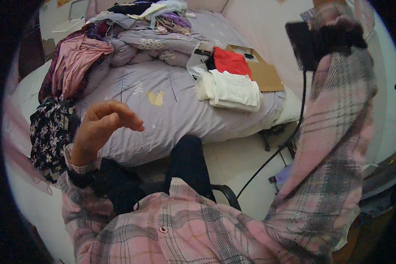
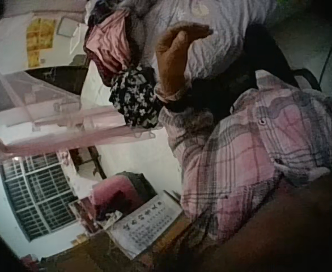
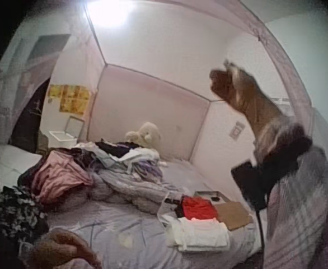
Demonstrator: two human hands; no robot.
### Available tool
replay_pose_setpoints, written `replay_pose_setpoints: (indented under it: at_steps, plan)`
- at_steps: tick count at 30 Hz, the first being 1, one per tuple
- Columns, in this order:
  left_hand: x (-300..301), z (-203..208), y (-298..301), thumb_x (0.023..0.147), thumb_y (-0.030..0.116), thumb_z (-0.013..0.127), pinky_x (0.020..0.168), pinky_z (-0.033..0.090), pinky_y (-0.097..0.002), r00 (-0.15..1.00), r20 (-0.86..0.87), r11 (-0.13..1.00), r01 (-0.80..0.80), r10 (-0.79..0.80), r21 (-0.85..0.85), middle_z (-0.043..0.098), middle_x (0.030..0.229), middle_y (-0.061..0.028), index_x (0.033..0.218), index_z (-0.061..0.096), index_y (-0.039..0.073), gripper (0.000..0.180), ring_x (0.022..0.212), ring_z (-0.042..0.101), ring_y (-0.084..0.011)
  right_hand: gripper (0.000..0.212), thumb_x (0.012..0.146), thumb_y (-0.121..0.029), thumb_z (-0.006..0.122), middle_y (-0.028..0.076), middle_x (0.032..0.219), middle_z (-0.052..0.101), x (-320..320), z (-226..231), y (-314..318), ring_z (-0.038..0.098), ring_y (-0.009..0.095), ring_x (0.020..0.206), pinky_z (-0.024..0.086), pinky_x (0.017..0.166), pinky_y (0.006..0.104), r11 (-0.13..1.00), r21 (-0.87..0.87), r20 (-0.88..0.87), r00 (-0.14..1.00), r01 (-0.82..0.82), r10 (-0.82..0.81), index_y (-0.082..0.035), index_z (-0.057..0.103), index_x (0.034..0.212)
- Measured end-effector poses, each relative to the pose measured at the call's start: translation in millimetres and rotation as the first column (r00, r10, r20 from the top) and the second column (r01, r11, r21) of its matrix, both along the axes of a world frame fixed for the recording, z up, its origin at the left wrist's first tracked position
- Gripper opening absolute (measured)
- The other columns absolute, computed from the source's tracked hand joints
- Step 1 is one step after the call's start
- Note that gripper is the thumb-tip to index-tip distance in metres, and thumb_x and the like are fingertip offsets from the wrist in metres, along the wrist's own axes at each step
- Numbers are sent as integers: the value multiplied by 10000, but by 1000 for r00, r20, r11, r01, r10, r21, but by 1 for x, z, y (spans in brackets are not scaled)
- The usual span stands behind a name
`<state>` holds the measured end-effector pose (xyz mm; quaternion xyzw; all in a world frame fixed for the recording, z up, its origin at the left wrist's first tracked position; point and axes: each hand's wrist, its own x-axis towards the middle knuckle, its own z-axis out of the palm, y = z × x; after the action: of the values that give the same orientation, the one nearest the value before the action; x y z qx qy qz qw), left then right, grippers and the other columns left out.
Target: The person folds a red garment and places it on a stack on the bed. Then they remove a pink garment from a hanger, fold it by hand, and place it on the same stack.
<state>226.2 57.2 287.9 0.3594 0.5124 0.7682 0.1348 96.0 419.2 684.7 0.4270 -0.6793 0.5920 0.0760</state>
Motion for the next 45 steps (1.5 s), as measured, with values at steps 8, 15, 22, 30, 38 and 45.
replay_pose_setpoints:
  at_steps: [8, 15, 22, 30, 38, 45]
  plan:
    - [0, -47, -30, 954, 237, 583, 865, 542, -447, 967, 162, 979, -205, 199, 18, 688, 985, -182, 1047, 623, -27, 283, 908, 694, -309, 351, 957, -339, 568, 79, 800, 665, -5, -133, 43, 630, 183, 677, 556, 663, 312, 940, -237, 262, 948, 246, -182, -3, 667, 946]
    - [12, -39, -7, 935, 179, 572, 884, 522, -423, 975, 113, 981, -187, 192, -58, 689, 996, -182, 1030, 633, -33, 240, 921, 682, -295, 204, 921, -191, 576, 42, 840, 631, 38, -287, 41, 588, 107, 699, 495, 610, 242, 948, 18, 427, 855, 317, -294, -19, 673, 973]
    - [37, 25, 25, 909, 108, 636, 890, 499, -454, 868, -293, 914, 402, -400, -56, 667, 1061, -247, 1137, 627, -66, 287, 999, 657, -363, 250, 932, -203, 604, 37, 820, 648, 74, -433, -6, 607, 101, 651, 527, 607, 251, 959, 241, 735, 618, 147, -279, 1, 640, 1072]
    - [77, 87, 47, 906, 297, 678, 921, 491, -505, 505, -550, 631, 774, -665, -53, 605, 1218, -191, 1332, 543, 220, 453, 1043, 616, -349, 235, 926, -213, 637, 31, 849, 661, 101, -494, -44, 619, 103, 702, 528, 634, 248, 978, 198, 810, 573, -66, -125, -23, 647, 1063]
    - [86, 105, 52, 927, 242, 636, 902, 503, -471, 460, -582, 539, 841, -670, 44, 637, 1126, -177, 1235, 615, 248, 308, 964, 638, -334, 202, 929, -193, 629, 28, 840, 656, 114, -507, -58, 594, 96, 688, 513, 629, 245, 982, 166, 806, 586, -88, -83, -20, 647, 1033]
    - [96, 102, 51, 957, 219, 556, 872, 523, -497, 495, -615, 602, 797, -613, 41, 616, 1159, -198, 1219, 621, 225, 270, 964, 643, -364, 211, 927, -203, 615, 45, 813, 653, 117, -520, -56, 592, 110, 670, 507, 582, 272, 987, 122, 794, 607, -101, -36, -4, 630, 998]
